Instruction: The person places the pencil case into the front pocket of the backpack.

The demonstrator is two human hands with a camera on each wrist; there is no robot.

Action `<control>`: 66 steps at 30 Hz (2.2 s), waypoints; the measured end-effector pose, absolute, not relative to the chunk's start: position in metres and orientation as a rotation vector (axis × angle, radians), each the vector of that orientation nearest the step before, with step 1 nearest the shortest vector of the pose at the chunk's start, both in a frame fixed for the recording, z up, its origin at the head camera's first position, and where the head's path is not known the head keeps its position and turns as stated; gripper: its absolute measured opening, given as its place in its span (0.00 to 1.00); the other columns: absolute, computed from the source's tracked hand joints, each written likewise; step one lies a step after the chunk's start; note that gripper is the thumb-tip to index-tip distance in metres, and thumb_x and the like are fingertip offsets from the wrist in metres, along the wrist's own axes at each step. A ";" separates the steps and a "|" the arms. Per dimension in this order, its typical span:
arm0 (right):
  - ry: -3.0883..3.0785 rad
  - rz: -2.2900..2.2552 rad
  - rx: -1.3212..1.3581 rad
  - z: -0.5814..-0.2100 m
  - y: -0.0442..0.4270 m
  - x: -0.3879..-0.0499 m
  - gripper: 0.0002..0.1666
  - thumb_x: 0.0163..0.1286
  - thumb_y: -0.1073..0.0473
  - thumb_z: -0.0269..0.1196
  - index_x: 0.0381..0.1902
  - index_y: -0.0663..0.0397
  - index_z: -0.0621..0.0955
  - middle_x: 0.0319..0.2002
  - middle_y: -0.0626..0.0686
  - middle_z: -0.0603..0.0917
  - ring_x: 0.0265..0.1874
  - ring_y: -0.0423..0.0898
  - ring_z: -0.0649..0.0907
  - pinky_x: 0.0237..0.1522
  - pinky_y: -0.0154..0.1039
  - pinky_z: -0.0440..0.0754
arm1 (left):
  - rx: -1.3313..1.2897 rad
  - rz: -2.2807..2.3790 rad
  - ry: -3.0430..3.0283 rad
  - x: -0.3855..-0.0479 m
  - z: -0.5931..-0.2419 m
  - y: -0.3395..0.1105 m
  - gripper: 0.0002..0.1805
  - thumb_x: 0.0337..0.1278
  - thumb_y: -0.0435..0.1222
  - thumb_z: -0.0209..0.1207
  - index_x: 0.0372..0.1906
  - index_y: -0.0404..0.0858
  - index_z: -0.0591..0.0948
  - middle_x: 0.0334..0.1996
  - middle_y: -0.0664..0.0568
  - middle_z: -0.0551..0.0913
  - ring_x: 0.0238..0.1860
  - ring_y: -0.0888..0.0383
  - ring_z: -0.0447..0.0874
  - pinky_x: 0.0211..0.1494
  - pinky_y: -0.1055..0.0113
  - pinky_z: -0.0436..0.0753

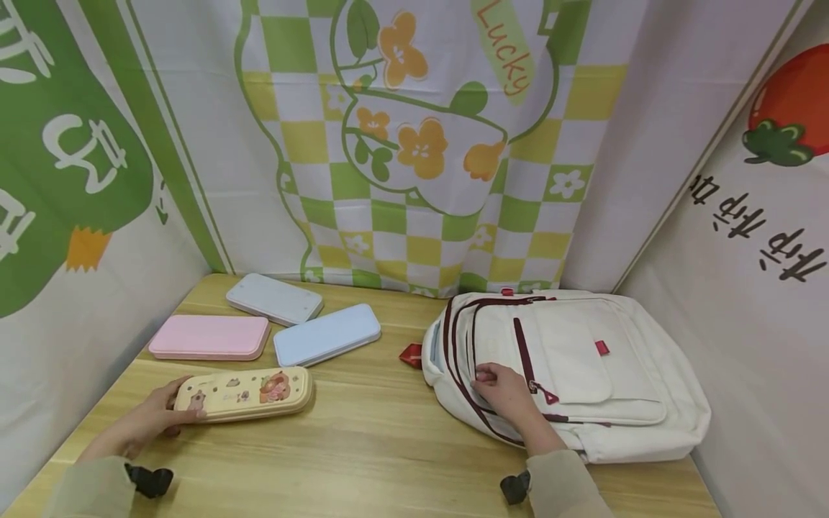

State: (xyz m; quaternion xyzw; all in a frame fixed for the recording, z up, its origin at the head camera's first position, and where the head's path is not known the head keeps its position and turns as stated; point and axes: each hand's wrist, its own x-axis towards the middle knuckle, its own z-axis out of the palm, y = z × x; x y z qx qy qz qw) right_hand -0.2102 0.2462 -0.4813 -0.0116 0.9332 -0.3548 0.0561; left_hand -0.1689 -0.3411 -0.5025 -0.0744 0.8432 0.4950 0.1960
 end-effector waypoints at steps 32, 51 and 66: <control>2.869 -1.211 0.079 -0.472 0.246 -0.207 0.17 0.71 0.63 0.63 0.53 0.67 0.83 0.41 0.55 0.87 0.43 0.54 0.86 0.41 0.46 0.83 | -0.191 1.783 2.271 -0.121 -0.486 -0.333 0.37 0.81 0.33 0.49 0.78 0.23 0.43 0.63 0.32 0.62 0.46 0.61 0.77 0.47 0.65 0.83; 2.828 -1.368 0.115 -0.433 0.255 -0.195 0.20 0.74 0.62 0.61 0.59 0.70 0.80 0.47 0.60 0.84 0.46 0.53 0.81 0.38 0.36 0.79 | -0.151 2.028 2.170 -0.141 -0.470 -0.274 0.39 0.79 0.30 0.50 0.79 0.26 0.40 0.61 0.36 0.55 0.44 0.62 0.71 0.46 0.69 0.80; 2.737 -1.545 0.122 -0.425 0.267 -0.195 0.20 0.75 0.65 0.61 0.59 0.73 0.79 0.47 0.59 0.82 0.42 0.41 0.79 0.40 0.28 0.79 | -0.194 2.165 2.049 -0.178 -0.461 -0.205 0.34 0.80 0.28 0.46 0.80 0.29 0.45 0.63 0.38 0.56 0.48 0.62 0.73 0.50 0.71 0.80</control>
